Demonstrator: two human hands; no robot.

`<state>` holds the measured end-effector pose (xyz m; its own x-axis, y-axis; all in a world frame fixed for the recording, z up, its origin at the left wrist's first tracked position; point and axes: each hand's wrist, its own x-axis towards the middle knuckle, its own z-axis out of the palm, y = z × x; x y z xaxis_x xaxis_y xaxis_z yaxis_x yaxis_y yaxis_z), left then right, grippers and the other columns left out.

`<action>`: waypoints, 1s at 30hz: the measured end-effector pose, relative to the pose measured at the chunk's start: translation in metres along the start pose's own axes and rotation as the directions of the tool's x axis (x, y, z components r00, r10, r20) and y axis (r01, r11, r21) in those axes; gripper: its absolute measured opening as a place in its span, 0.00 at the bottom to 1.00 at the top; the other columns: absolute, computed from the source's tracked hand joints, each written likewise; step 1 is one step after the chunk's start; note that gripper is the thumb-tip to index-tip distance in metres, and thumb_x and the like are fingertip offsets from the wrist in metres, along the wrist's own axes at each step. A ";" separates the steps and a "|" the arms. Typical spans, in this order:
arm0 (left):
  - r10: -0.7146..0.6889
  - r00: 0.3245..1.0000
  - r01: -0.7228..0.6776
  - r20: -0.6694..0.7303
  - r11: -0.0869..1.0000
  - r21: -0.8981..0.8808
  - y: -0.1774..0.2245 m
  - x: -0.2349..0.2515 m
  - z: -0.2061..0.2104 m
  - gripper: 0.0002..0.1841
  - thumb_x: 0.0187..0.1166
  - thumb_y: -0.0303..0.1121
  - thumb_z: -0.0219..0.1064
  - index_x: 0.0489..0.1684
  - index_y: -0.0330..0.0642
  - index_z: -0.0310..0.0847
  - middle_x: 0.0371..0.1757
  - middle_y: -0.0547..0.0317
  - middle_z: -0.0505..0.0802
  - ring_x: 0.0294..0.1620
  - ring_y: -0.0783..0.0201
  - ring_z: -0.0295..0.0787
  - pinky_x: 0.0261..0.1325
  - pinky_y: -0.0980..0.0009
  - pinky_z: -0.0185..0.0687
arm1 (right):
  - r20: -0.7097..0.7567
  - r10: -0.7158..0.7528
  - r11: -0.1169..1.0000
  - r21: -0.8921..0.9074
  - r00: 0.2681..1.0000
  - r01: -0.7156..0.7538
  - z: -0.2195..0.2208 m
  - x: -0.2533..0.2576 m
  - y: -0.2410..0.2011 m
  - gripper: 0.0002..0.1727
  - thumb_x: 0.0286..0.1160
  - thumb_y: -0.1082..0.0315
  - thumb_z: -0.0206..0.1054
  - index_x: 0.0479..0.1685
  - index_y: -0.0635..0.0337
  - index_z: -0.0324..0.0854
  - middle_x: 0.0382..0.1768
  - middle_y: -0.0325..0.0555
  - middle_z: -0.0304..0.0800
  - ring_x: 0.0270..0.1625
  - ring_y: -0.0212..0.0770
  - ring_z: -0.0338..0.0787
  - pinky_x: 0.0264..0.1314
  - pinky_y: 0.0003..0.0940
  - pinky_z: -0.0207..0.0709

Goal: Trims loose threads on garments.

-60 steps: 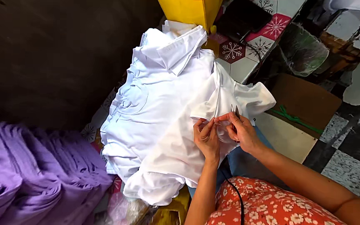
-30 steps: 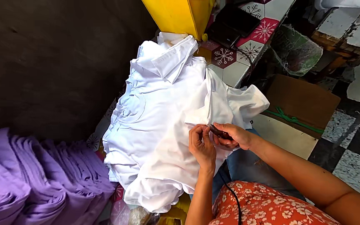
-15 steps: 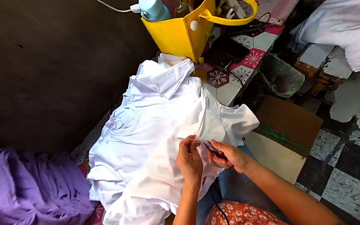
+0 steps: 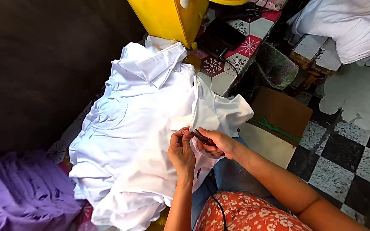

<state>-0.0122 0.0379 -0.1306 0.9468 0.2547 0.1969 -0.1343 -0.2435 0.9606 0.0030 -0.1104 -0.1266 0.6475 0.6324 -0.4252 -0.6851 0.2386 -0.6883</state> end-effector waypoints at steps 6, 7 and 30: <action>-0.067 0.998 0.067 0.007 0.997 -0.027 0.001 0.003 -0.002 0.05 0.84 0.21 0.59 0.43 0.32 0.81 0.38 0.63 0.94 0.41 0.75 0.94 0.54 0.74 0.92 | -0.032 -0.036 0.998 -0.050 0.999 0.035 0.001 0.002 -0.001 0.31 0.96 0.46 0.35 0.31 0.54 0.77 0.09 0.25 0.59 0.08 0.20 0.56 0.12 0.14 0.50; -0.070 0.998 0.070 0.007 0.997 -0.030 0.001 0.003 -0.002 0.05 0.84 0.22 0.59 0.43 0.32 0.81 0.38 0.63 0.94 0.41 0.74 0.94 0.54 0.73 0.92 | -0.024 -0.043 0.998 -0.036 0.999 0.042 0.001 0.002 -0.001 0.31 0.96 0.46 0.35 0.31 0.54 0.76 0.09 0.25 0.59 0.08 0.20 0.56 0.12 0.14 0.50; 0.304 0.952 -0.306 0.039 0.941 0.146 -0.012 0.001 -0.005 0.05 0.75 0.20 0.68 0.34 0.23 0.87 0.47 0.44 0.93 0.47 0.74 0.91 0.52 0.83 0.86 | 0.020 0.073 0.994 0.084 0.997 -0.075 -0.004 0.001 -0.009 0.30 0.95 0.45 0.39 0.28 0.51 0.74 0.09 0.25 0.59 0.07 0.18 0.56 0.10 0.12 0.49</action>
<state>-0.0113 0.0460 -0.1411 0.8718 0.1324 0.4717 -0.3734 -0.4435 0.8147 0.0115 -0.1150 -0.1231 0.5889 0.6627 -0.4627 -0.7572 0.2521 -0.6026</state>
